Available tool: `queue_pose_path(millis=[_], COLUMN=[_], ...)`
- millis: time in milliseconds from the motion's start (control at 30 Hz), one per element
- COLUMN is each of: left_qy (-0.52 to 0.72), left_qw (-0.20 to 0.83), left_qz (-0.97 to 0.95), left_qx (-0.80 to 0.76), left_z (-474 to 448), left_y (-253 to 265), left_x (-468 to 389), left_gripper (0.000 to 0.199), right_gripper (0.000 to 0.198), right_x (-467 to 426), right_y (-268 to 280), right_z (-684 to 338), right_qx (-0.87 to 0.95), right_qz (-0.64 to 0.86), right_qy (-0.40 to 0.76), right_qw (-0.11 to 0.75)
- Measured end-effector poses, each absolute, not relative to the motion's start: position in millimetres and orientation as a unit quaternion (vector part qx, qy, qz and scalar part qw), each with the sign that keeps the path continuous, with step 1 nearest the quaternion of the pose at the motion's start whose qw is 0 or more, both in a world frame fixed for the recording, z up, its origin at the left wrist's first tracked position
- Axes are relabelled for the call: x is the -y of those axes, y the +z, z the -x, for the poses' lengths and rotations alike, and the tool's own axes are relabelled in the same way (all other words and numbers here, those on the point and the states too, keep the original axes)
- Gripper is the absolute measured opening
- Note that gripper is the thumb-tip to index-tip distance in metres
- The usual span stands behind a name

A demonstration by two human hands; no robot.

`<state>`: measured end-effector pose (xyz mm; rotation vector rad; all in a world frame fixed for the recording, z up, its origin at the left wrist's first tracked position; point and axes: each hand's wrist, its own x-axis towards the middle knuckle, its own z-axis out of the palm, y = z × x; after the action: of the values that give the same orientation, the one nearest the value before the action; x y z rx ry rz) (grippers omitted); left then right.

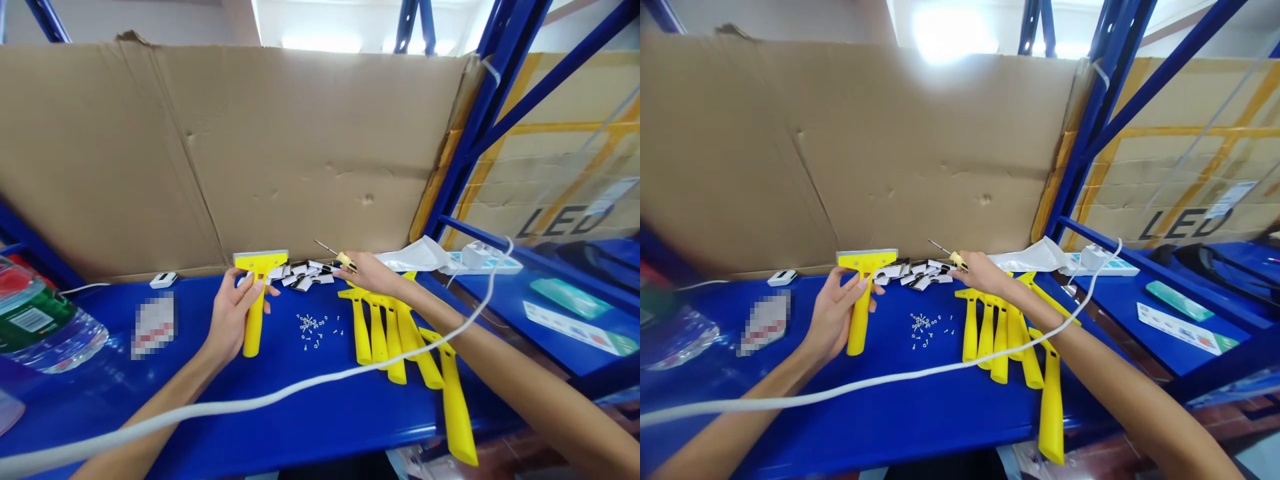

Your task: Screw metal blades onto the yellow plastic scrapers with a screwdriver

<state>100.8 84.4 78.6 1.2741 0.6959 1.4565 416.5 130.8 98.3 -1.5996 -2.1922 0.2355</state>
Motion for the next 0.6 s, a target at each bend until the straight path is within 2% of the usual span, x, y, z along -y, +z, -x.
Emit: queue_pose_path(millis=[67,200,300,500,600], left_qy=[0.608,0.604,0.600,0.583,0.578], left_qw=[0.547,0.584,0.602,0.622,0.625], left_qz=[-0.502,-0.465,-0.443,-0.426,-0.428], left_qx=[-0.281,-0.279,-0.286,-0.301,-0.304], left_z=[-99,-98,-98,-99,-101], left_y=[81,79,75,69,70], left_x=[-85,-87,-90,-89,-87], left_gripper=[0.046,0.044,0.043,0.041,0.042], right_gripper=[0.025,0.041,0.044,0.040,0.024], right_x=[-154,-187,-198,-193,-181], right_y=[92,78,71,71,72], right_z=[-413,-403,-399,-398,-398], right_qx=[0.782,0.749,0.728,0.744,0.759], right_qz=[0.593,0.647,0.672,0.645,0.615], right_qy=[0.071,0.066,0.067,0.089,0.082], right_qw=[0.177,0.128,0.117,0.148,0.199])
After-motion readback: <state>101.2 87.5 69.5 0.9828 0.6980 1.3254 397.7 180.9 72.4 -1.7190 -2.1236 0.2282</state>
